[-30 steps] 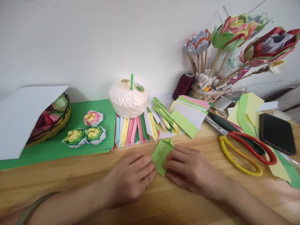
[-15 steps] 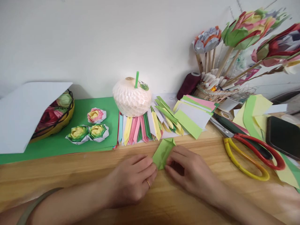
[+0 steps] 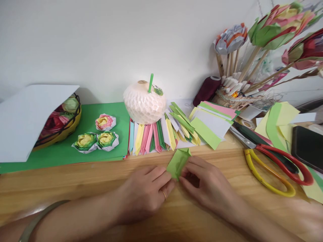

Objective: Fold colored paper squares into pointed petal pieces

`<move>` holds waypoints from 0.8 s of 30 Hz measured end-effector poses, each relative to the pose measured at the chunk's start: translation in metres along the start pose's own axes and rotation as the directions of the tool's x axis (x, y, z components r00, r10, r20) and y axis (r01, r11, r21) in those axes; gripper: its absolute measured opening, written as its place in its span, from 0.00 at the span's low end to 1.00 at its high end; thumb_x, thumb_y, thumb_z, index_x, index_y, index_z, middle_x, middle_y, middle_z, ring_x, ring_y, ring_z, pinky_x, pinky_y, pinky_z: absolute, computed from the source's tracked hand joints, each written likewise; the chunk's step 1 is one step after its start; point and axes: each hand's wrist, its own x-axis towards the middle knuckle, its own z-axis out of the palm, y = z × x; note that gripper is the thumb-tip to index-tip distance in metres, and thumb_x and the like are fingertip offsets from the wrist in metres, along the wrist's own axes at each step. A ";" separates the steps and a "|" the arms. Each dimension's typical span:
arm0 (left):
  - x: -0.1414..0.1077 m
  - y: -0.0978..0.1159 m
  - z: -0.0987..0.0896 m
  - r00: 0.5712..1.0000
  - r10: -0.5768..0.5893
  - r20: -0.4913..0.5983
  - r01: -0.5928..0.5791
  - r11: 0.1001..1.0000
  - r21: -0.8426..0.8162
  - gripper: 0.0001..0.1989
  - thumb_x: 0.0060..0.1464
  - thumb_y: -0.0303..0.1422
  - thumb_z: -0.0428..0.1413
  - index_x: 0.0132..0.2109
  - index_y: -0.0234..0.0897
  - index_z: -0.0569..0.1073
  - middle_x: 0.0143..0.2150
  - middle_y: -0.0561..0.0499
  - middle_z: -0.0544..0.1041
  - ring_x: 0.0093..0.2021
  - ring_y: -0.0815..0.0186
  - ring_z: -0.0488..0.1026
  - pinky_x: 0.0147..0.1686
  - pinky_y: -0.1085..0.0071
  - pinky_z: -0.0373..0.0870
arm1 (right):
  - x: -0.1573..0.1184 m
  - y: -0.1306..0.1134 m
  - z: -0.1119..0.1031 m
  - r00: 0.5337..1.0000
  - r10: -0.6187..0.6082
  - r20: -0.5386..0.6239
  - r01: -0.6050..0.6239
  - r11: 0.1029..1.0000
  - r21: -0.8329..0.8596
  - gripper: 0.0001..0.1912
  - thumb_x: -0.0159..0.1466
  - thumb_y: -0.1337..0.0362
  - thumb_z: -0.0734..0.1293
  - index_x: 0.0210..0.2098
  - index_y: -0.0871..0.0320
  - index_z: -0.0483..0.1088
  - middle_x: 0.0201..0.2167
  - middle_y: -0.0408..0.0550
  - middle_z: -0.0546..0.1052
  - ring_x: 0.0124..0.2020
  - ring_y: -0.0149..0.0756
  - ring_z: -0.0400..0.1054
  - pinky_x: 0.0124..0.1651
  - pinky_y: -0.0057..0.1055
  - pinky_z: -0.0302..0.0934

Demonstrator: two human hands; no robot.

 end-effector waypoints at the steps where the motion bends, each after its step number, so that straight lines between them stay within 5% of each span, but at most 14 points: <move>1: -0.001 0.000 0.001 1.000 -0.010 0.008 0.010 1.000 -0.008 0.10 0.63 0.25 0.47 0.35 0.31 0.71 0.32 0.49 0.72 0.34 0.63 0.70 0.28 0.67 0.69 | 0.000 0.000 0.000 1.000 0.000 0.003 0.000 1.000 -0.007 0.07 0.59 0.71 0.61 0.25 0.57 0.64 0.26 0.46 0.70 0.30 0.36 0.64 0.31 0.30 0.58; 9: 0.000 0.001 -0.005 0.999 0.033 0.024 -0.033 0.999 -0.003 0.11 0.64 0.24 0.45 0.39 0.28 0.72 0.35 0.46 0.73 0.37 0.61 0.70 0.30 0.66 0.71 | -0.002 0.007 -0.005 0.998 -0.052 0.021 0.053 0.998 -0.034 0.04 0.61 0.71 0.61 0.31 0.57 0.63 0.28 0.45 0.69 0.29 0.34 0.63 0.29 0.27 0.55; 12: 0.001 0.000 -0.005 0.999 0.032 -0.006 -0.032 0.999 0.003 0.12 0.64 0.24 0.45 0.39 0.29 0.73 0.34 0.46 0.74 0.36 0.62 0.70 0.32 0.66 0.71 | -0.001 0.014 -0.012 0.966 -0.240 0.094 0.244 0.969 -0.034 0.08 0.66 0.71 0.57 0.36 0.58 0.67 0.31 0.47 0.70 0.30 0.33 0.64 0.30 0.26 0.56; 16: 0.002 -0.004 -0.004 0.998 0.042 -0.044 -0.041 0.999 0.019 0.10 0.62 0.23 0.48 0.36 0.29 0.73 0.34 0.48 0.74 0.36 0.61 0.70 0.33 0.65 0.71 | 0.000 0.018 -0.018 0.858 -0.491 0.148 0.504 0.862 -0.061 0.13 0.65 0.73 0.55 0.41 0.60 0.70 0.31 0.50 0.71 0.32 0.36 0.63 0.32 0.30 0.56; 24: -0.001 -0.004 -0.004 0.998 0.037 -0.044 -0.033 0.995 0.090 0.13 0.64 0.23 0.45 0.37 0.28 0.73 0.32 0.47 0.72 0.35 0.63 0.68 0.32 0.66 0.67 | -0.003 0.008 -0.014 0.864 -0.477 0.161 0.500 0.851 -0.162 0.14 0.65 0.70 0.56 0.45 0.62 0.70 0.28 0.49 0.69 0.30 0.37 0.60 0.30 0.33 0.54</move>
